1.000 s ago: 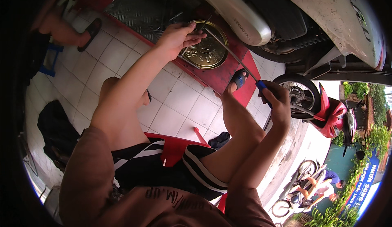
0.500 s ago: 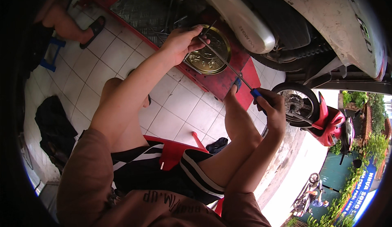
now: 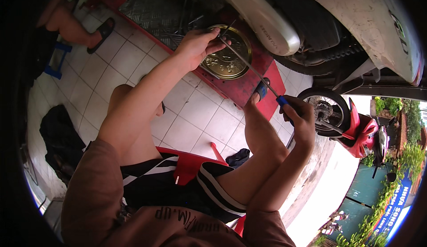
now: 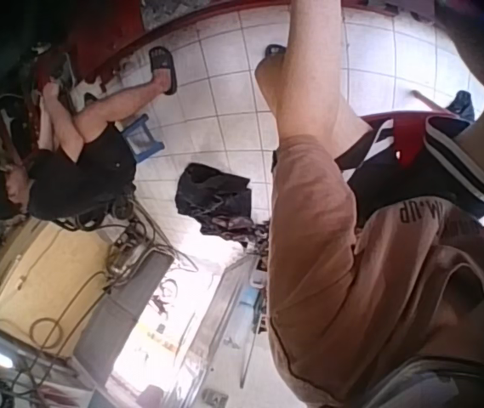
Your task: The person uses a screwdriver to loosen and remove a bolt from the underside of a white scooter. They place the removed bolt into a metal tray positioned beneath the vehicle to catch it.
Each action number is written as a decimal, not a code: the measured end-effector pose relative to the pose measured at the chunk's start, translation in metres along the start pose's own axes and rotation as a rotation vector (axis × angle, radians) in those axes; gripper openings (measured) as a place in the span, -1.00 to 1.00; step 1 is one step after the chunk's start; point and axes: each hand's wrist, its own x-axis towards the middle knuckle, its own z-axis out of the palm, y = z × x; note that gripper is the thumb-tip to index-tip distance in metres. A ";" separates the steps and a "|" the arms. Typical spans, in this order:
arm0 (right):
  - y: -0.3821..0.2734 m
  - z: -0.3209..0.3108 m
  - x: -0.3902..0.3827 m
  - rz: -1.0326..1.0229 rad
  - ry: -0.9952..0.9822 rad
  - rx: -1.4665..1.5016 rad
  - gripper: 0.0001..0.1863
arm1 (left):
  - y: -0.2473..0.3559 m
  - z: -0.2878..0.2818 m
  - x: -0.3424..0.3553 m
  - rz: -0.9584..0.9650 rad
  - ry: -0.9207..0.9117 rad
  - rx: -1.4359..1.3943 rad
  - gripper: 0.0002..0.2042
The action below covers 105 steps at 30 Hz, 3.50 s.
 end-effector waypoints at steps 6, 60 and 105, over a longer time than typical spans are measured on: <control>-0.005 0.013 -0.003 -0.037 0.080 -0.133 -0.57 | -0.002 -0.004 0.004 -0.010 0.022 -0.079 -0.80; -0.027 0.136 0.065 -0.184 0.165 -0.101 -0.70 | 0.029 0.074 0.080 0.351 -0.220 0.252 -0.50; -0.089 0.187 0.095 -0.110 -0.446 0.934 -0.69 | 0.059 -0.006 -0.130 0.722 0.341 0.840 -0.72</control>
